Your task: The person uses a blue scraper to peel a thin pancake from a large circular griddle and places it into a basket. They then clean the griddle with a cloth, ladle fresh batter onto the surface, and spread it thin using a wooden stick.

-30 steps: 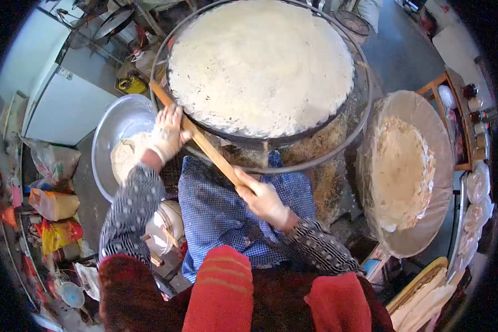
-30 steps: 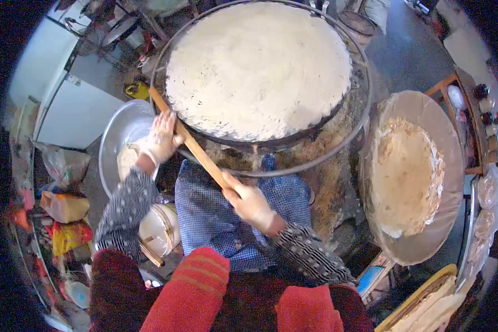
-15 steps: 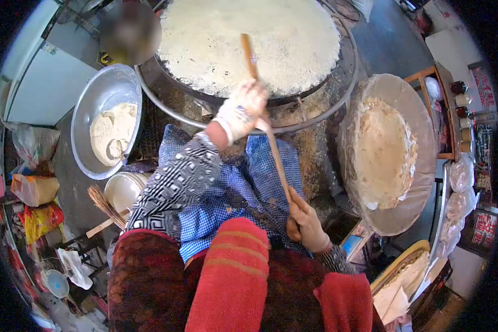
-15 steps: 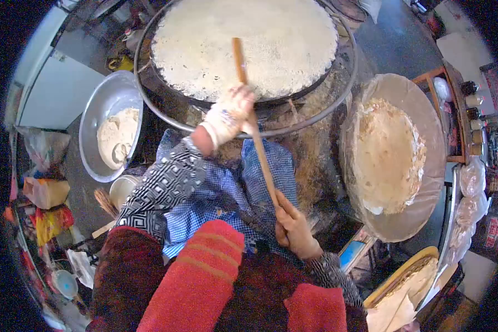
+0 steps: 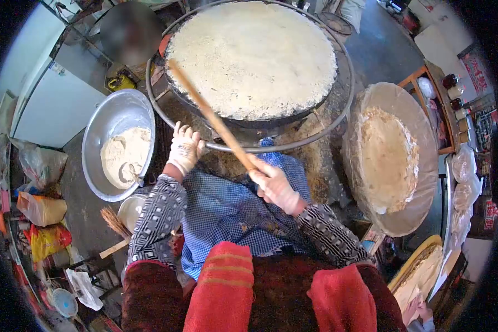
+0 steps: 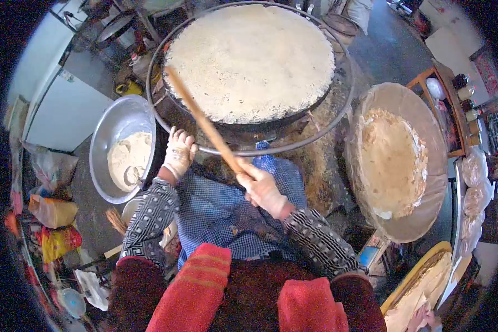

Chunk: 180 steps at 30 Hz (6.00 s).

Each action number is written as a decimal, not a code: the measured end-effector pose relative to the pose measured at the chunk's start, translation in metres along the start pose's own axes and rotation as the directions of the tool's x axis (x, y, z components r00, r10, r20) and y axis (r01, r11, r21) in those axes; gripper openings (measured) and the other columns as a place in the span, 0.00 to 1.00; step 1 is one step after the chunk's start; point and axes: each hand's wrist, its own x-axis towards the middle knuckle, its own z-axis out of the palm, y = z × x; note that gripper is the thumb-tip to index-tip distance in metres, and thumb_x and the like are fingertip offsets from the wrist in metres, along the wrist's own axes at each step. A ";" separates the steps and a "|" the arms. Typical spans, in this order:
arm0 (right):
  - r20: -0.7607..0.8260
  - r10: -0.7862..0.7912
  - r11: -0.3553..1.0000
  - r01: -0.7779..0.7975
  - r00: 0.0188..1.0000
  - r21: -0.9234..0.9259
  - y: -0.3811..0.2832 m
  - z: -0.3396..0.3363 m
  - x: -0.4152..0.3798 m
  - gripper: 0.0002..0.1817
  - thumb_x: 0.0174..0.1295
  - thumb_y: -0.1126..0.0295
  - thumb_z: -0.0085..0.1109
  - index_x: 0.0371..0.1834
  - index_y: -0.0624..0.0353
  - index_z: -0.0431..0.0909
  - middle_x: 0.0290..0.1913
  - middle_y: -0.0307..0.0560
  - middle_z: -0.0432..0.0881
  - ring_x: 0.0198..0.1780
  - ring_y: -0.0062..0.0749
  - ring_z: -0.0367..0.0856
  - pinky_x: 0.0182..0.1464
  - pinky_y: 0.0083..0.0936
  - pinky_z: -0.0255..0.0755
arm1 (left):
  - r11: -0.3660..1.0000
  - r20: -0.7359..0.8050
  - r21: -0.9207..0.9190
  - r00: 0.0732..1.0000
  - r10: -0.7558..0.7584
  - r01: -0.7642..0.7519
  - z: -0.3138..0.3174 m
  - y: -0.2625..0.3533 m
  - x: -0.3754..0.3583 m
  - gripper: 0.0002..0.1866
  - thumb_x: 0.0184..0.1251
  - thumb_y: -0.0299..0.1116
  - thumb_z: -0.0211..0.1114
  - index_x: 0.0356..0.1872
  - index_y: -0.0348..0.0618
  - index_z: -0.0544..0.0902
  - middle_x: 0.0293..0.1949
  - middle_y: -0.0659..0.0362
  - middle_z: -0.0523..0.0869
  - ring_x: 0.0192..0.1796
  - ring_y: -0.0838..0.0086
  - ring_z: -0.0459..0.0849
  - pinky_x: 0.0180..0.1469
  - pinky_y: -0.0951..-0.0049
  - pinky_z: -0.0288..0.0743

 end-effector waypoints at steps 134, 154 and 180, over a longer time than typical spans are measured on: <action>0.563 -0.133 0.703 0.478 0.815 -0.526 -0.041 0.031 -0.025 0.22 0.59 0.74 0.65 0.58 0.61 0.79 0.46 0.38 0.86 0.35 0.19 0.80 0.35 0.18 0.75 | 0.688 -0.563 -0.659 0.806 -0.183 -0.304 0.013 0.235 -0.045 0.23 0.57 0.44 0.61 0.53 0.47 0.76 0.50 0.54 0.78 0.60 0.59 0.75 0.65 0.61 0.65; 0.042 -0.696 0.493 0.520 0.717 -0.697 0.032 0.000 -0.107 0.31 0.53 0.66 0.65 0.62 0.56 0.68 0.67 0.60 0.67 0.70 0.52 0.64 0.70 0.41 0.59 | 0.475 0.049 -0.856 0.948 -0.315 0.202 0.029 0.156 -0.053 0.18 0.74 0.39 0.54 0.50 0.32 0.80 0.48 0.46 0.83 0.50 0.55 0.80 0.55 0.59 0.73; -0.858 -0.430 0.401 -0.793 0.279 -0.459 0.327 -0.200 -0.256 0.37 0.54 0.67 0.59 0.68 0.68 0.61 0.59 0.63 0.73 0.58 0.54 0.75 0.58 0.42 0.71 | 0.952 -0.072 -0.112 0.953 -0.295 0.286 -0.001 0.091 -0.064 0.19 0.67 0.42 0.59 0.48 0.36 0.79 0.56 0.40 0.76 0.60 0.47 0.73 0.63 0.52 0.64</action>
